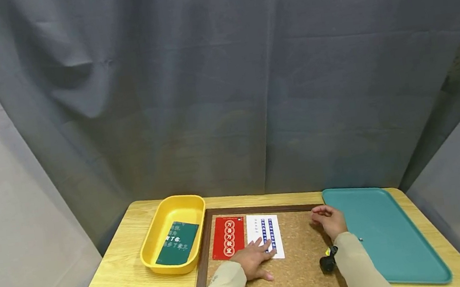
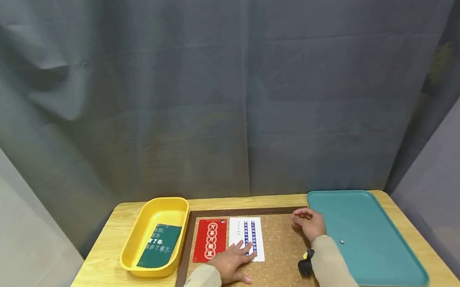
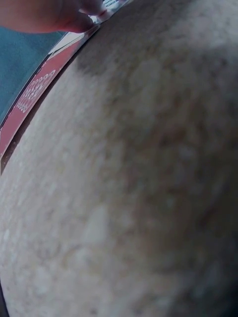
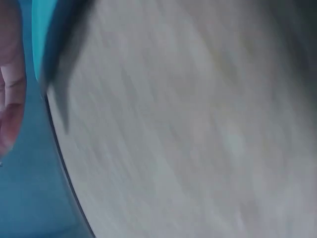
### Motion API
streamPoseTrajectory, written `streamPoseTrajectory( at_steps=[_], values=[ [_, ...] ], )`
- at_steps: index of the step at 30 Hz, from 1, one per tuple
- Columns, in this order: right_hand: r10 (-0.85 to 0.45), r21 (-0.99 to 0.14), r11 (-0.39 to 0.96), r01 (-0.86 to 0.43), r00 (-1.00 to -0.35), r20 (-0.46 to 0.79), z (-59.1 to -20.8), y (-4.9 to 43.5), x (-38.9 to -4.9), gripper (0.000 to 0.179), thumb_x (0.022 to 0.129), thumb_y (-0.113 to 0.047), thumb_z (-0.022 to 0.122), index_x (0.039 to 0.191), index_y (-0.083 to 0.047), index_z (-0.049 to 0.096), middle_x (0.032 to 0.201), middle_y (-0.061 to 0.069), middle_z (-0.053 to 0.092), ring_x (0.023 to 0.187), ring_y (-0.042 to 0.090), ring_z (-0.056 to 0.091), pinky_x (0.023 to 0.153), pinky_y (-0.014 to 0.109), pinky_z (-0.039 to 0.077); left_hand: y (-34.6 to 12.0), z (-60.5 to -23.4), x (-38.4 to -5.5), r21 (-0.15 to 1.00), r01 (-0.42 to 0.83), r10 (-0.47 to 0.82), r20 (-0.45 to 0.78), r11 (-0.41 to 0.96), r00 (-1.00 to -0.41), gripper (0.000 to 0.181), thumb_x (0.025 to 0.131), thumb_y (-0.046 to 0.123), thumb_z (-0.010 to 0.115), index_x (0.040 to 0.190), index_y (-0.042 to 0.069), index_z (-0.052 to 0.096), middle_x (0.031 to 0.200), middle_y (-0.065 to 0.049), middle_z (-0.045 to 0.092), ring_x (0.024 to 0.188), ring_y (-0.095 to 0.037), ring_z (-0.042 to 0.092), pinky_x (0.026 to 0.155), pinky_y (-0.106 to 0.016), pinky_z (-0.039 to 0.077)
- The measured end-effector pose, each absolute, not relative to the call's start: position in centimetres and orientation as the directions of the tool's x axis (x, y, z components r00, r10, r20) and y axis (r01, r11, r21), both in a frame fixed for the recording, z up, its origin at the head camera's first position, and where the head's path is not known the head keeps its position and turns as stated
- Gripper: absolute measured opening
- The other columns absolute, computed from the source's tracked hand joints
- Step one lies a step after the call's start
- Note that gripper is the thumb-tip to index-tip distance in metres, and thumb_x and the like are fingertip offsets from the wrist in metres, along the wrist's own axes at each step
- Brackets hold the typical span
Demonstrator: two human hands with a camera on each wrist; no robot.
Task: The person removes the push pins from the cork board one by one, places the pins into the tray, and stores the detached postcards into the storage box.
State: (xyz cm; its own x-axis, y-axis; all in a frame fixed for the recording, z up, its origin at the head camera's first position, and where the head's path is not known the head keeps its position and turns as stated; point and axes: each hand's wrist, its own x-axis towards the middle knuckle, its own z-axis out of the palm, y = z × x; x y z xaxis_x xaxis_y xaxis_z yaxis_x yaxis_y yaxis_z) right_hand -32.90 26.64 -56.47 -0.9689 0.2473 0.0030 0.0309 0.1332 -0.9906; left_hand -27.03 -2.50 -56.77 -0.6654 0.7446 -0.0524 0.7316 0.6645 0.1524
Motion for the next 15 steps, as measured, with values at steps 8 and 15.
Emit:
streamPoseTrajectory(
  at_steps=[8, 15],
  values=[
    [0.314, -0.978, 0.202, 0.049, -0.949, 0.018, -55.9, 32.4, -30.8, 0.015, 0.087, -0.005, 0.07, 0.099, 0.004, 0.066, 0.076, -0.01, 0.066, 0.072, 0.01, 0.066, 0.07, 0.029, 0.058, -2.5, -56.6, -26.8, 0.177, 0.728, 0.745, -0.06, 0.663, -0.664, 0.076, 0.082, 0.055, 0.064, 0.146, 0.021, 0.044, 0.154, -0.006, 0.034, 0.143, -0.028, 0.027, 0.115, -0.036, 0.026],
    [0.376, -0.942, 0.318, 0.106, -0.926, 0.023, -55.8, 36.2, -28.7, 0.02, 0.086, -0.007, 0.071, 0.101, 0.006, 0.066, 0.073, -0.01, 0.065, 0.068, 0.006, 0.064, 0.065, 0.025, 0.056, -2.5, -56.6, -27.1, 0.162, 0.726, 0.741, -0.06, 0.668, -0.669, 0.076, 0.082, 0.056, 0.064, 0.146, 0.021, 0.044, 0.154, -0.005, 0.033, 0.143, -0.028, 0.027, 0.116, -0.035, 0.026]
  ],
)
